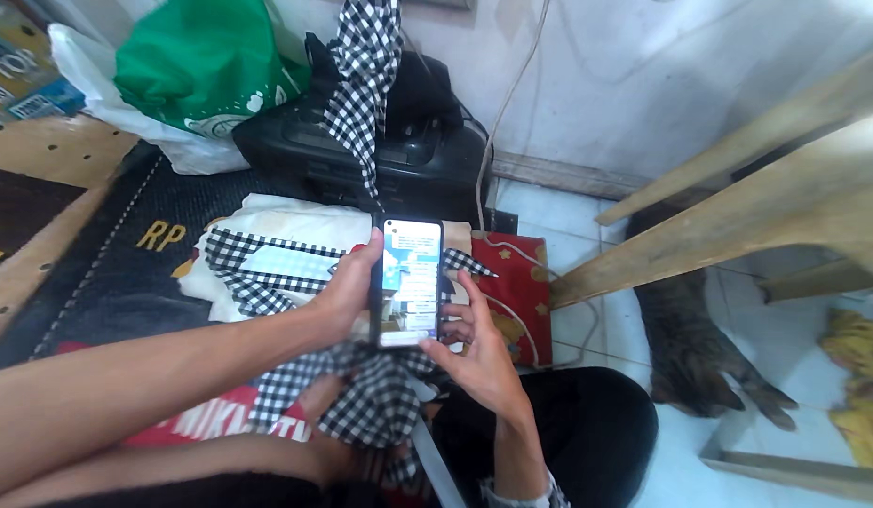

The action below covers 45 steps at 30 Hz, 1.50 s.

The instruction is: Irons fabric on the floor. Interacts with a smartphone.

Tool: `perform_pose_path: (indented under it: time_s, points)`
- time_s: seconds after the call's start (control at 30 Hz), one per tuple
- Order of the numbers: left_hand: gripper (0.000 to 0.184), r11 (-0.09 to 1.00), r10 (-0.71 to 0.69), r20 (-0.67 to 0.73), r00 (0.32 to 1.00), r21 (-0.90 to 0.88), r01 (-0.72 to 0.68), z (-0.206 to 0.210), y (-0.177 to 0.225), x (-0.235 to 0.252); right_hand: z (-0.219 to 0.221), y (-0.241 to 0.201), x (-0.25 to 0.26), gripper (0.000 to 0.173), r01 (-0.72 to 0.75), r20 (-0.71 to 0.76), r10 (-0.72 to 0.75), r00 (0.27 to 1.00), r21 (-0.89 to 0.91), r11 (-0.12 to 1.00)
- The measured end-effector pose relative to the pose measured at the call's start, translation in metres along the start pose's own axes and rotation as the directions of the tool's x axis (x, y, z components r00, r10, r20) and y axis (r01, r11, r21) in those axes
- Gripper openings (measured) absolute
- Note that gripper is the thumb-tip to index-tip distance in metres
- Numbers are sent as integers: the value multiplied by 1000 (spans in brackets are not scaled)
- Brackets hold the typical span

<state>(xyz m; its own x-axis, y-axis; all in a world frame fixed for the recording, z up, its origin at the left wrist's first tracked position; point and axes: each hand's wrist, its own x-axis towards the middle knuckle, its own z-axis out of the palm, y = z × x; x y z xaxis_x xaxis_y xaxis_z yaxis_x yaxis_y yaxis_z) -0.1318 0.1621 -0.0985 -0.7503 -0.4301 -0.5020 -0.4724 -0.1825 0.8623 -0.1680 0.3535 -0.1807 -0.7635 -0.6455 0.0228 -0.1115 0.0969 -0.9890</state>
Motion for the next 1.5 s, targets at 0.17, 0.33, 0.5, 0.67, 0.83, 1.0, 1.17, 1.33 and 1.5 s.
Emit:
perform_pose_path:
  time_s: [0.17,0.33,0.5,0.67,0.83,1.0,1.17,1.33,1.5]
  points:
    - [64,1000,-18,-35,999,-3,18,4,4,-1,0,-1,0,96,-5,10,5,1000,1,1000]
    - [64,1000,-12,-19,1000,-2,12,3,2,0,0,-1,0,95,-6,10,6,1000,5,1000]
    - [63,1000,-17,-27,999,-15,17,4,3,-1,-1,-2,0,95,-12,12,12,1000,1,1000]
    - [66,1000,-9,-12,1000,-3,9,1,0,-1,0,-1,0,95,-10,11,10,1000,-2,1000]
    - [64,1000,-19,-26,999,-10,19,2,1,-1,-1,-1,0,96,-10,14,10,1000,-5,1000]
    - [65,1000,-20,-26,999,-6,20,3,2,-3,0,0,1,95,8,11,-7,1000,-17,1000]
    - [65,1000,-23,-26,999,-1,23,4,3,-3,1,1,1,94,5,5,-5,1000,-25,1000]
    - [65,1000,-26,-19,999,1,26,3,1,-1,1,2,1,93,5,-1,-5,1000,-47,999]
    - [64,999,-32,-41,999,-8,32,5,2,0,1,1,1,92,8,-2,-8,1000,-45,999]
